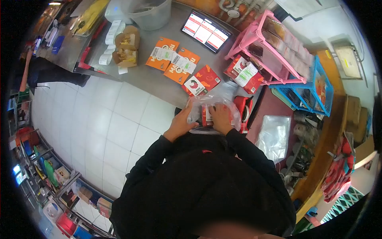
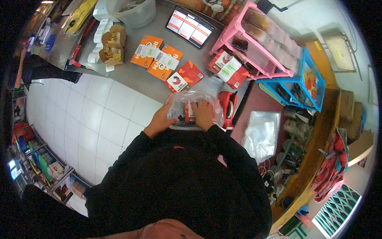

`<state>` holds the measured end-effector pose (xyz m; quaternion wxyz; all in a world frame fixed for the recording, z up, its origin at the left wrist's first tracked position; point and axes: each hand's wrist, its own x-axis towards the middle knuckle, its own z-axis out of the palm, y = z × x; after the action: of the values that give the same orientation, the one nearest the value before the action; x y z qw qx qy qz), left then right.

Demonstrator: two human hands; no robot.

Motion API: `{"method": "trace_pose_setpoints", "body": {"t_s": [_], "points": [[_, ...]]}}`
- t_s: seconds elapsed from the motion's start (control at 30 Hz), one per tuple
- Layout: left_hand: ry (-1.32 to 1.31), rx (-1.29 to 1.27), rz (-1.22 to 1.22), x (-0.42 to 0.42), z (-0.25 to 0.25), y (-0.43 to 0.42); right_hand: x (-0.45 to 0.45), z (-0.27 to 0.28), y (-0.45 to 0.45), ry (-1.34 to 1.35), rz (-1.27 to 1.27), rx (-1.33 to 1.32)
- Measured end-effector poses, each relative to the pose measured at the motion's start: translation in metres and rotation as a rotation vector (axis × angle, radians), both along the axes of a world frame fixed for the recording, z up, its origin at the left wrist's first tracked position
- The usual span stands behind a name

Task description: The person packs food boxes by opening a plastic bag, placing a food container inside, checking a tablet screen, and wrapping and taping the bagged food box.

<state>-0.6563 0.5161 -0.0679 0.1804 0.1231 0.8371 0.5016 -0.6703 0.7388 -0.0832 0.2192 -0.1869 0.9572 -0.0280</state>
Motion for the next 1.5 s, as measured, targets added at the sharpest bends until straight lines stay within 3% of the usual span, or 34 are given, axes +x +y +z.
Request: {"method": "trace_pose_setpoints", "body": {"t_s": [0.13, 0.23, 0.3, 0.33, 0.4, 0.47, 0.53, 0.63, 0.7, 0.8, 0.9, 1.0, 1.03, 1.1, 1.17, 1.23, 1.3, 1.33, 1.37, 1.43, 1.5], "points": [[-0.008, 0.020, 0.026, 0.006, 0.004, -0.006, 0.005, 0.001, 0.026, -0.133, -0.018, -0.052], [0.054, -0.047, 0.010, 0.008, 0.013, -0.004, -0.001, 0.015, 0.038, 0.016, 0.081, -0.087], [-0.037, -0.156, -0.067, 0.009, 0.030, 0.004, -0.026, 0.048, 0.034, -0.143, 0.188, -0.386], [-0.037, -0.159, -0.067, 0.015, 0.020, 0.008, -0.044, 0.063, 0.018, -0.151, 0.058, -0.565], [0.130, -0.216, -0.350, 0.032, -0.013, 0.016, -0.079, 0.080, -0.016, -0.134, -0.110, -0.603], [0.156, -0.214, -0.400, 0.043, -0.020, 0.021, -0.113, 0.053, -0.035, -0.159, 0.073, -0.489], [0.150, -0.244, -0.459, 0.045, -0.015, 0.024, -0.131, -0.011, -0.033, 0.194, 0.380, -0.338], [0.070, -0.239, -0.305, 0.046, -0.003, 0.021, -0.142, -0.029, -0.034, 0.151, 0.511, -0.102], [0.027, -0.283, -0.264, 0.049, -0.004, 0.022, -0.147, -0.038, -0.033, 0.252, 0.511, -0.192], [-0.028, -0.350, -0.211, 0.055, -0.002, 0.025, -0.147, -0.022, -0.031, 0.127, 0.444, -0.234], [-0.015, -0.380, -0.191, 0.047, -0.004, 0.028, -0.136, 0.024, -0.019, 0.050, 0.281, -0.364], [-0.009, -0.338, -0.180, 0.038, -0.007, 0.031, -0.115, 0.072, -0.003, 0.096, -0.047, -0.910], [-0.019, -0.296, -0.174, 0.034, -0.007, 0.031, -0.102, 0.086, 0.002, 0.098, -0.058, -0.906], [-0.104, -0.289, -0.183, 0.026, -0.020, 0.032, -0.067, 0.109, 0.010, -0.202, -0.273, -1.379], [-0.183, -0.289, -0.191, 0.019, -0.022, 0.027, -0.026, 0.113, 0.017, -0.228, -0.320, -1.385], [-0.132, -0.135, -0.164, 0.008, -0.013, 0.022, -0.007, 0.101, 0.029, -0.249, -0.359, -1.392], [-0.125, -0.153, -0.196, 0.001, -0.003, 0.014, 0.005, 0.067, 0.044, 0.026, -0.178, -1.030], [-0.128, -0.172, -0.224, 0.001, 0.002, 0.011, 0.013, 0.062, 0.046, 0.049, -0.207, -0.720], [-0.124, -0.174, -0.236, 0.001, 0.006, 0.013, 0.020, 0.047, 0.047, 0.056, -0.218, -0.722], [-0.040, -0.091, -0.305, 0.001, 0.015, 0.023, 0.028, 0.025, 0.048, 0.113, -0.194, -0.425], [-0.056, -0.077, -0.317, -0.001, 0.026, 0.037, 0.025, 0.030, 0.052, 0.141, -0.178, -0.463]]}}
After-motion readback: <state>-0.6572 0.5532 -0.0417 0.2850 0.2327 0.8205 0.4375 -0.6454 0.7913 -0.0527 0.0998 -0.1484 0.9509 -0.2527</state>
